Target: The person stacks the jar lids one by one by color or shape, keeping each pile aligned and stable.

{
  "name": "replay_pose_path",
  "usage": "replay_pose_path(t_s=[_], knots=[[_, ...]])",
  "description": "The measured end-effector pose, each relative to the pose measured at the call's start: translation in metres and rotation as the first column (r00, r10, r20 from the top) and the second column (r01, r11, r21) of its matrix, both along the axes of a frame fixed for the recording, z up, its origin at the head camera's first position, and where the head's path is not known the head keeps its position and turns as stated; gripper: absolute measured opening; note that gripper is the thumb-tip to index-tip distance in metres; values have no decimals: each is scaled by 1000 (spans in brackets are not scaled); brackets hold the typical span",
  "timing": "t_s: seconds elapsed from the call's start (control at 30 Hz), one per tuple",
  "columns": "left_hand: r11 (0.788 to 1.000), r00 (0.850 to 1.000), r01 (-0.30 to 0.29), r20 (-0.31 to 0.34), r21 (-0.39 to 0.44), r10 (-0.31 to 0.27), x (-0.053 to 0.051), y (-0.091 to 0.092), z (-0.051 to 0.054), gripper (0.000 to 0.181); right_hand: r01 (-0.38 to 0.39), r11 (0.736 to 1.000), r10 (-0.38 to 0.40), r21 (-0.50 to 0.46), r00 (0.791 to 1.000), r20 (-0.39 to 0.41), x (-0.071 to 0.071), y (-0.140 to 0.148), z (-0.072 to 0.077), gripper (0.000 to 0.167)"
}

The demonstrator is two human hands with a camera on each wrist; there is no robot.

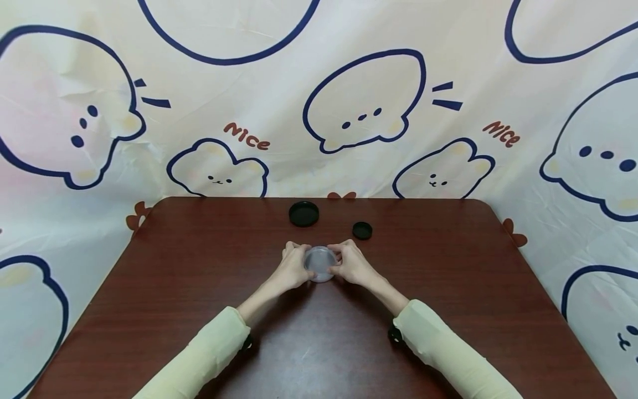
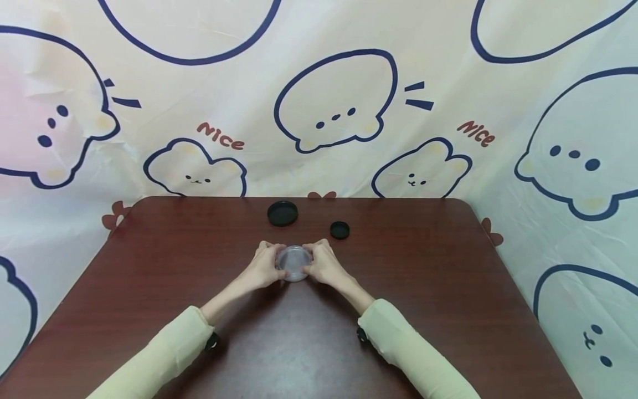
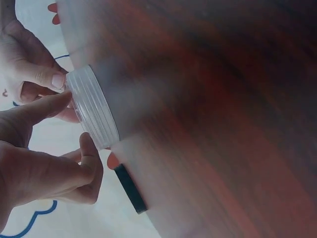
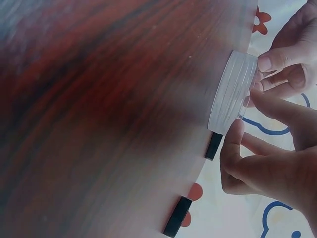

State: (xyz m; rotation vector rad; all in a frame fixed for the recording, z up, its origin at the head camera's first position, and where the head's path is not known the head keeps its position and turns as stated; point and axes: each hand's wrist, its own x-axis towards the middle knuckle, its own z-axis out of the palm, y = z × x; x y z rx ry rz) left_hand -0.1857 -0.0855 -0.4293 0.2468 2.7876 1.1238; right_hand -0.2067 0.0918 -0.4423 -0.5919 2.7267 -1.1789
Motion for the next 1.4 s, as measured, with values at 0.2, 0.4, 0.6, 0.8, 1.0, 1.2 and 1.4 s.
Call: replay_pose_path(t_s=[0.2,0.4,0.6,0.8,1.0,1.2,1.4], knots=[[1000,1000,23,-15,1,-23,-2,-2,-1,66,-23,1000,23,-5,1000,-5,-1,1,1,52],[999,999,49,1,-14,-49,-4,-3,1,63,-56,998,56,16,998,-2,-5,1,4,52],[998,998,59,22,-8,-59,-8,-5,1,61,-51,998,50,24,998,27,-6,1,4,53],[997,996,63,58,34,-64,-10,-8,1,61,-46,998,44,37,998,43,-6,1,6,53],[997,998,52,30,65,-54,-14,-12,3,60,-36,999,35,28,998,43,-9,1,6,53],[998,999,25,25,53,-27,-18,-18,5,58,-11,1000,11,-3,1000,26,-10,4,6,47],[999,1000,-18,19,40,18,-25,-25,5,55,-23,999,24,-49,1000,12,-18,5,8,42]])
